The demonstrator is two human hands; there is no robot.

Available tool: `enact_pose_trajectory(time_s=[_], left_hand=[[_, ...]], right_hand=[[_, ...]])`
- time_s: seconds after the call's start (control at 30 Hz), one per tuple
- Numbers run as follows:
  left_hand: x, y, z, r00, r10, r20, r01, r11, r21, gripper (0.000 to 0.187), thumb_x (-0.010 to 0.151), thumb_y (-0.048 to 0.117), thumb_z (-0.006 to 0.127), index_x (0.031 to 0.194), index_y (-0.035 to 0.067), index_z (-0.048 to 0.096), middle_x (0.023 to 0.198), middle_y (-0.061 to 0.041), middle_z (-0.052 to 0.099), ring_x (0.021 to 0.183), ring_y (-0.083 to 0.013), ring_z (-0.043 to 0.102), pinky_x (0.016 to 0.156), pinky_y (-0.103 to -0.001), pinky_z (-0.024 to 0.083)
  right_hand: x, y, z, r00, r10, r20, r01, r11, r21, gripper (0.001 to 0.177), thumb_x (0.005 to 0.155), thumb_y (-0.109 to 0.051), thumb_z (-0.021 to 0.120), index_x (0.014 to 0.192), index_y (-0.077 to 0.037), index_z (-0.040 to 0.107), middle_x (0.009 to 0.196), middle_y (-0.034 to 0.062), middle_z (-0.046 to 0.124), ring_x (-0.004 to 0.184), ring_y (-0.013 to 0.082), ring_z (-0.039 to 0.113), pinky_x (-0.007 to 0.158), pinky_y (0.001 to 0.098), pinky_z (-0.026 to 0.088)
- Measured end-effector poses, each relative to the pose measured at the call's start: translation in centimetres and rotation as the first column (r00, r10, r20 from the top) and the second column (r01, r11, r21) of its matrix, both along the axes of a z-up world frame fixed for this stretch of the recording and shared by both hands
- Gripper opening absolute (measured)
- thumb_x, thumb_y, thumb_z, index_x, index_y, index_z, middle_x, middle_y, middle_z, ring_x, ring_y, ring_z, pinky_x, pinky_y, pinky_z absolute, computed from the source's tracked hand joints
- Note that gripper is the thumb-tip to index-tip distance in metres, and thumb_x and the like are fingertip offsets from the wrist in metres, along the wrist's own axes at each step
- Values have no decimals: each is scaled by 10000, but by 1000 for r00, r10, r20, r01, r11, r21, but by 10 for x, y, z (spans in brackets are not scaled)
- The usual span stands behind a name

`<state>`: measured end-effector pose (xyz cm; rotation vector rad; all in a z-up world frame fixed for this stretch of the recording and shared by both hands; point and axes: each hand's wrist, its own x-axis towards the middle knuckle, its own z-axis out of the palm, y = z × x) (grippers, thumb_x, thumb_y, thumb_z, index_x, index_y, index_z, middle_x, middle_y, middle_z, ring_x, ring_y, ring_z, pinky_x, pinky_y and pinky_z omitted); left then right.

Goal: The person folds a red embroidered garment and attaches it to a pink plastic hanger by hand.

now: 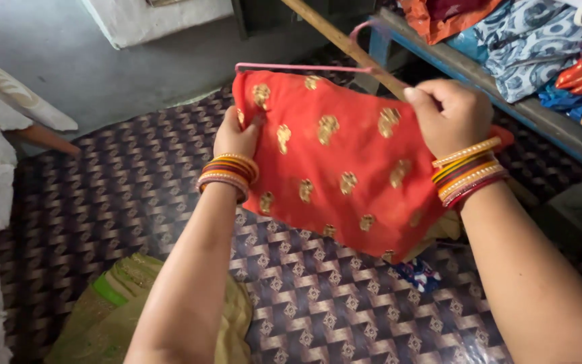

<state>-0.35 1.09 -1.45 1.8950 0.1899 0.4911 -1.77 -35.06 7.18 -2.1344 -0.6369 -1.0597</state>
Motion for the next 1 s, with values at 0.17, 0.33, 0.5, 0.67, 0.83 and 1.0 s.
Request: enact_pose_trajectory(time_s=[0.17,0.33,0.5,0.67,0.83,1.0], left_hand=[[10,16,-7,1000,17,18,-17,1000,26,814,759,368,863,1364,2,459,1250,-151,631,1167,-289,628,992,-399,519],[-15,30,37,817,-281,504,-61,827,560,1030,815,391,868,1537,-72,298,1552,-287,355,1432,-486,264,1150,-547,221],[-31,-11,70,878,-285,383,-134,623,770,509,913,334,795,1365,188,610,1390,-94,591,1345,-371,483,1127,-591,272],[-32,-18,74,844,-292,449,-164,657,736,208,956,240,727,1139,165,663,1048,-61,626,1021,-323,611,880,-455,524],[-34,-28,66,834,-240,496,-266,613,744,78,906,134,678,973,173,683,950,-12,656,903,-270,641,718,-414,554],[-35,-18,70,841,-224,493,-274,609,744,64,906,149,701,965,174,696,902,-32,641,883,-280,636,713,-425,548]], right_hand=[[-2,0,4,999,5,32,-3,999,-38,177,1043,-166,798,944,-25,758,838,125,695,704,263,664,642,353,489],[-4,-6,7,1000,-8,12,9,997,-83,160,1048,-163,790,969,-29,756,849,128,696,720,264,665,661,361,492],[-3,5,-3,1000,20,-16,-21,999,-41,159,1030,-149,790,958,-13,749,865,131,699,743,267,677,666,354,508],[-5,12,1,992,130,3,-130,990,-48,153,1022,-122,793,947,2,746,912,124,717,791,258,702,699,340,531],[-3,24,12,987,117,-108,-119,993,-5,135,966,-132,810,947,-13,748,838,105,703,688,227,672,630,331,504],[21,-9,-12,970,-47,237,62,997,-56,173,1004,-136,784,958,12,706,920,143,684,798,240,658,732,321,522]])
